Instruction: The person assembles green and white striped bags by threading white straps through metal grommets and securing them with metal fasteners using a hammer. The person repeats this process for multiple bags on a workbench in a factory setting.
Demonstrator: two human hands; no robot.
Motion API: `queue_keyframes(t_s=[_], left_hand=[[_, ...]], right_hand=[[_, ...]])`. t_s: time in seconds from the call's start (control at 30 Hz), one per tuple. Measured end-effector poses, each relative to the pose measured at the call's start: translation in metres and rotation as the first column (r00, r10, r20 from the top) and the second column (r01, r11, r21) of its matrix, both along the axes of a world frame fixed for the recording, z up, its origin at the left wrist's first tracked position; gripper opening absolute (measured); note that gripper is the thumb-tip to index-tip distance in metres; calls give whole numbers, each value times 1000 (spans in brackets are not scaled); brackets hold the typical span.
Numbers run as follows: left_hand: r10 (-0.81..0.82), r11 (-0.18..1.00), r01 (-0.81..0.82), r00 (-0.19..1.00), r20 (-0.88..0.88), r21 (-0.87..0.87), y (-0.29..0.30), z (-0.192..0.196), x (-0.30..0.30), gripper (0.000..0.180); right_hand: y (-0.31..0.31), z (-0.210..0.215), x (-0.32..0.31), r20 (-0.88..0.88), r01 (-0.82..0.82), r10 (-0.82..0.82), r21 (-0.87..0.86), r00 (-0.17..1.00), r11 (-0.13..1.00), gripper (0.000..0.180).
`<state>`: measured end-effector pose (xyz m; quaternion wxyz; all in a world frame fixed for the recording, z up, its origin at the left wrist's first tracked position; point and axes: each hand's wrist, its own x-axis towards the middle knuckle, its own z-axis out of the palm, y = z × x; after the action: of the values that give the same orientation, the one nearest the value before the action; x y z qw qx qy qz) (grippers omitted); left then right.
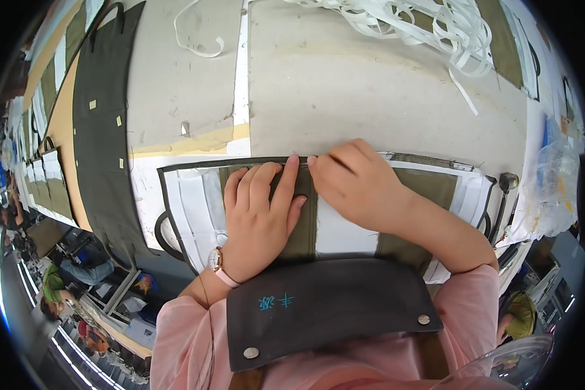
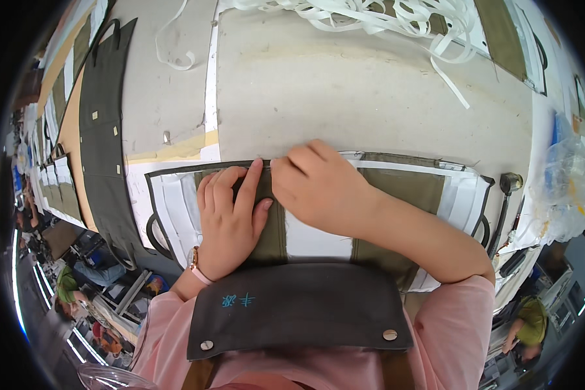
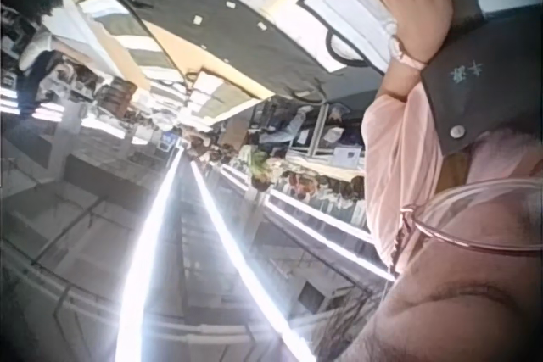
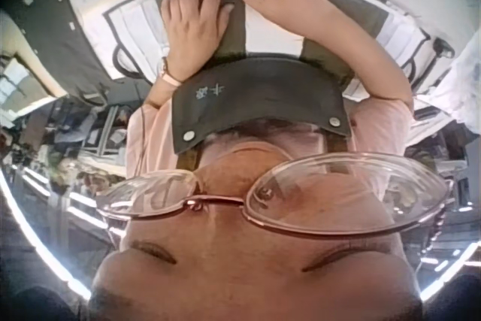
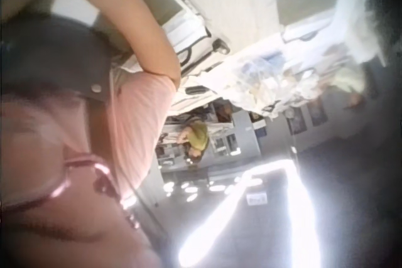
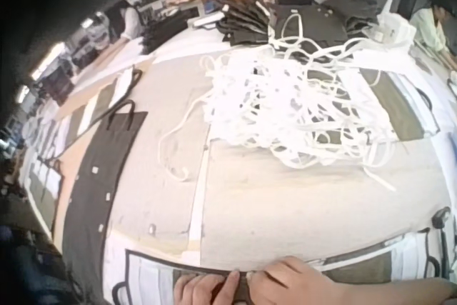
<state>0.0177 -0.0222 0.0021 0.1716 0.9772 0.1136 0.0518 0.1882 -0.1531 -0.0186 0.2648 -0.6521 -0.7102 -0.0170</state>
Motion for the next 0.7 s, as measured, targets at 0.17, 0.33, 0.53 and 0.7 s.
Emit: queue_keyframes(t_s=[0.17, 0.33, 0.53, 0.7], left_hand=[[78, 987, -65, 993, -86, 145, 6, 7, -10, 55], [96, 973, -74, 991, -90, 221, 4, 14, -7, 53], [-74, 993, 76, 997, 35, -89, -2, 4, 4, 52], [-117, 992, 118, 993, -27, 44, -9, 6, 8, 54]], right_hand=[[1, 3, 7, -134, -45, 35, -69, 990, 997, 20], [2, 3, -11, 122, 60, -54, -45, 991, 997, 23], [-2, 8, 0, -245, 213, -227, -83, 943, 974, 24], [-16, 11, 10, -350, 269, -315, -174, 882, 947, 12]])
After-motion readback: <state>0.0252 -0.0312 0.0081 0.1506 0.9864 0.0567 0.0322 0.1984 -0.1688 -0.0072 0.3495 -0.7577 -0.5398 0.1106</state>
